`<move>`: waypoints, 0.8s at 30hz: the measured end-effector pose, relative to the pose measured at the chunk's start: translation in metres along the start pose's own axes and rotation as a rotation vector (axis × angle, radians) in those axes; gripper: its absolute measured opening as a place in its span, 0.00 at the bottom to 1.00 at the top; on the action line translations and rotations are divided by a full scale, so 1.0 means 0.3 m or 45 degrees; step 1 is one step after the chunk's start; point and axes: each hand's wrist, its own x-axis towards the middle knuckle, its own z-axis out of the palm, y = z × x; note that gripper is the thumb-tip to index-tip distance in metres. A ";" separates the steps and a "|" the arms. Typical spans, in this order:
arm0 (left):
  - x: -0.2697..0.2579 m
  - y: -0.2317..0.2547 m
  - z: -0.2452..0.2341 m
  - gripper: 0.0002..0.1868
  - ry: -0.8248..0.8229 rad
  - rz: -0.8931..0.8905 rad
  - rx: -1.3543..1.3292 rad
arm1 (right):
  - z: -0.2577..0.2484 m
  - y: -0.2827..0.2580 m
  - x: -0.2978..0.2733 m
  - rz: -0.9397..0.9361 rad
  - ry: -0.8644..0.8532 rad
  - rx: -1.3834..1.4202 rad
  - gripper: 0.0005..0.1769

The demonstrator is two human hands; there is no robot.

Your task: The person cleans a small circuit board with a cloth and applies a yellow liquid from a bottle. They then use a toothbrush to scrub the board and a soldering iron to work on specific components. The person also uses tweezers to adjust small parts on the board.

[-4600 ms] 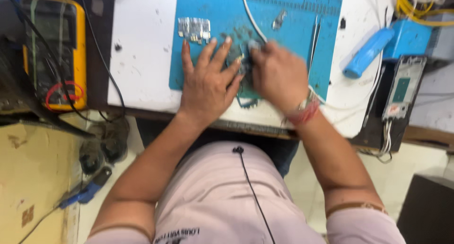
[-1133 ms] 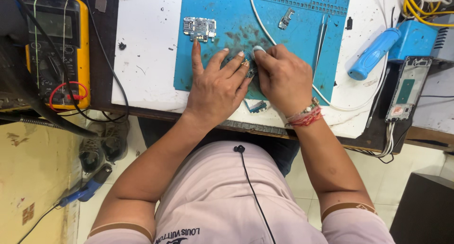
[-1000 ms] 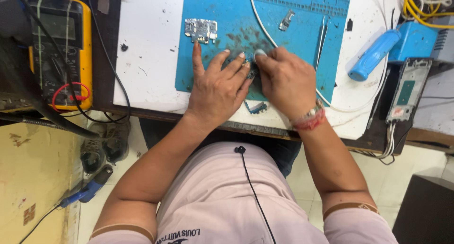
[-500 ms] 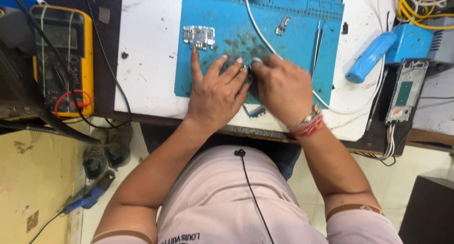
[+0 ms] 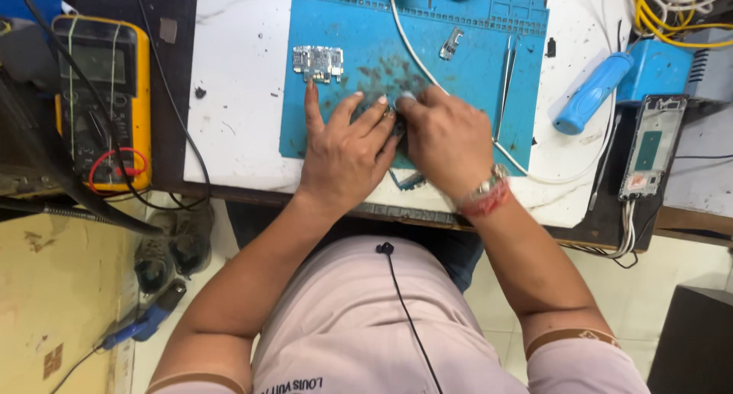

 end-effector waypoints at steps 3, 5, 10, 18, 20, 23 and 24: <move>-0.019 0.007 0.005 0.15 -0.022 -0.008 -0.010 | 0.011 0.009 0.000 0.012 0.005 0.036 0.10; 0.000 0.001 0.001 0.15 -0.014 0.000 0.000 | 0.005 -0.009 -0.013 -0.008 0.009 0.020 0.10; -0.016 0.012 0.002 0.17 -0.040 -0.024 -0.020 | 0.045 0.019 0.004 0.051 0.130 0.120 0.10; -0.012 -0.038 -0.082 0.34 -0.133 0.054 -0.241 | -0.067 0.179 -0.062 0.236 0.312 0.136 0.22; -0.021 -0.061 -0.106 0.37 -0.206 0.128 -0.219 | -0.092 0.225 -0.085 0.326 0.267 -0.037 0.16; -0.040 -0.079 -0.104 0.33 -0.185 0.153 -0.199 | -0.107 0.296 -0.091 0.524 0.225 -0.172 0.16; -0.043 -0.078 -0.097 0.32 -0.188 0.142 -0.189 | -0.095 0.315 -0.077 0.443 0.348 -0.052 0.14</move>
